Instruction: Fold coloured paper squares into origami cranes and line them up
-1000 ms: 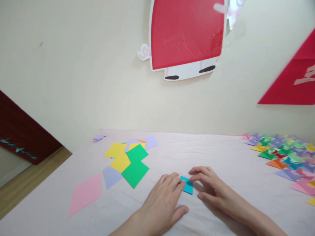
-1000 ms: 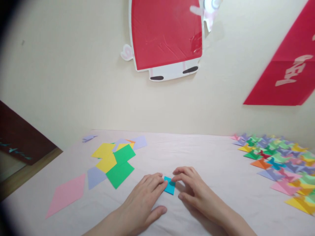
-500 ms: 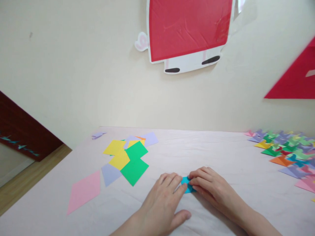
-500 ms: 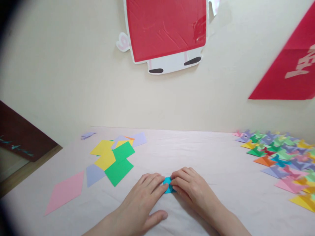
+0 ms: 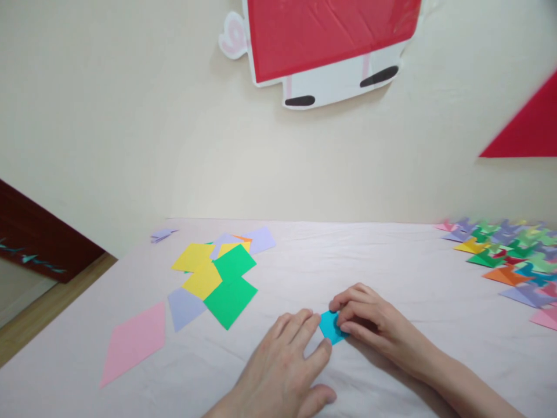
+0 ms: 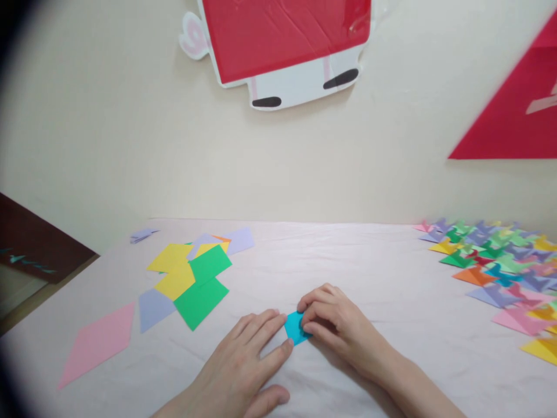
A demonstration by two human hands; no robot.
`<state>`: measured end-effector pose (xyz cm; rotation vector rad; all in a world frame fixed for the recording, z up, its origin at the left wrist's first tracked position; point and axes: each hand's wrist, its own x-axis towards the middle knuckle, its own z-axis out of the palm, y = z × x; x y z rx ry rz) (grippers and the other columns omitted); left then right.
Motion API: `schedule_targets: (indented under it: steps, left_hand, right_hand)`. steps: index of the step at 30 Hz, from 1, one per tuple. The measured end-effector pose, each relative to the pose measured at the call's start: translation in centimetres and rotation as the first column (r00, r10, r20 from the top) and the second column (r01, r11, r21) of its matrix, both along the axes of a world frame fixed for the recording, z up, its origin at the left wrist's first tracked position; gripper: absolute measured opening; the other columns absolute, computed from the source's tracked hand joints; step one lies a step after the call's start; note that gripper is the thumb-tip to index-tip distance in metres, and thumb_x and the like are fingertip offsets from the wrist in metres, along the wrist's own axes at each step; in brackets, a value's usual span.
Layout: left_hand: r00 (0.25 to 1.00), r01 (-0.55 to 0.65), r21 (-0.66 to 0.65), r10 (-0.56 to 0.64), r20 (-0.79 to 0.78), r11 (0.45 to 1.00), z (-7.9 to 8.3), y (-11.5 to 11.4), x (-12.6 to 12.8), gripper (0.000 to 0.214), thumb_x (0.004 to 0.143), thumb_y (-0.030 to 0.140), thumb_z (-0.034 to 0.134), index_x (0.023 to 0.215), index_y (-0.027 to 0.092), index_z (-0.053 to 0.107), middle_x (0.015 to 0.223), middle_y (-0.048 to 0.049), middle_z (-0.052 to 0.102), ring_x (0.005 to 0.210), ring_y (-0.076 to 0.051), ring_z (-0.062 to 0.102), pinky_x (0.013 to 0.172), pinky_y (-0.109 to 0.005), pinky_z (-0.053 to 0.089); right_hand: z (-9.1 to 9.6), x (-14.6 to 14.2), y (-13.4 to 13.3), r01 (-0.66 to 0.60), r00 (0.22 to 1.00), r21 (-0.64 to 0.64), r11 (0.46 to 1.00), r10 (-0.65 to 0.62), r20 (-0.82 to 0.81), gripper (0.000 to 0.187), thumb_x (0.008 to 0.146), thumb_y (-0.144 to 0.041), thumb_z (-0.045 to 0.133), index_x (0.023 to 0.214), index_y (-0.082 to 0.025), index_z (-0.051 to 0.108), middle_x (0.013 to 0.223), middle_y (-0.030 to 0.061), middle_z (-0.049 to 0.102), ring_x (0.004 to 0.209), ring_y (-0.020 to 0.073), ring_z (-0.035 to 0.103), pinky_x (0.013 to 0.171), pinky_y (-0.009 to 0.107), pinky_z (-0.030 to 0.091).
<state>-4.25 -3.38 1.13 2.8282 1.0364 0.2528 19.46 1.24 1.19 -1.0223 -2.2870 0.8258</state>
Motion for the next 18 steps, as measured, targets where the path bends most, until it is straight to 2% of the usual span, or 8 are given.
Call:
schedule_targets:
  steps: [4,8,15,18]
  left_hand:
    - [1.0,0.002,0.0,-0.002,0.029,1.0,0.1,-0.2,0.1,0.05,0.087,0.052,0.061,0.124,0.02,0.053,0.137,-0.0109,0.052,0.125,-0.03,0.045,0.102,-0.044,0.037]
    - [0.998,-0.01,-0.008,0.01,0.057,1.0,0.3,-0.3,0.4,0.044,0.088,0.048,0.061,0.121,0.019,0.055,0.128,-0.0076,0.058,0.118,-0.027,0.049,0.102,-0.041,0.036]
    - [0.999,-0.001,-0.029,0.002,0.053,1.0,0.8,-0.3,0.7,0.039,0.091,0.044,0.059,0.119,0.017,0.055,0.124,-0.0058,0.059,0.113,-0.026,0.049,0.101,-0.04,0.035]
    - [0.998,0.002,-0.031,0.0,0.065,1.0,0.8,-0.3,0.7,0.043,0.091,0.044,0.058,0.125,0.017,0.052,0.124,-0.0063,0.059,0.112,-0.026,0.05,0.101,-0.04,0.035]
  right_hand:
    - [0.2,-0.9,-0.1,0.062,0.998,-0.049,0.997,-0.062,0.011,0.02,0.093,-0.027,0.054,0.077,-0.023,0.065,0.096,0.0051,0.068,0.095,0.0212,0.057,0.085,0.037,0.046]
    - [0.4,-1.5,-0.3,0.096,0.995,-0.018,0.995,-0.096,0.03,0.016,0.09,-0.019,0.055,0.076,-0.022,0.061,0.092,0.0042,0.067,0.093,0.0211,0.055,0.084,0.038,0.044]
    - [0.2,-1.8,-0.5,0.116,0.992,0.045,0.992,-0.118,0.05,0.015,0.086,-0.012,0.055,0.075,-0.021,0.058,0.091,0.0043,0.066,0.089,0.0215,0.055,0.08,0.039,0.044]
    - [0.2,-1.8,-0.6,0.119,0.991,0.057,0.991,-0.122,0.048,0.015,0.087,-0.012,0.055,0.076,-0.021,0.058,0.09,0.0048,0.066,0.088,0.0217,0.055,0.079,0.039,0.044]
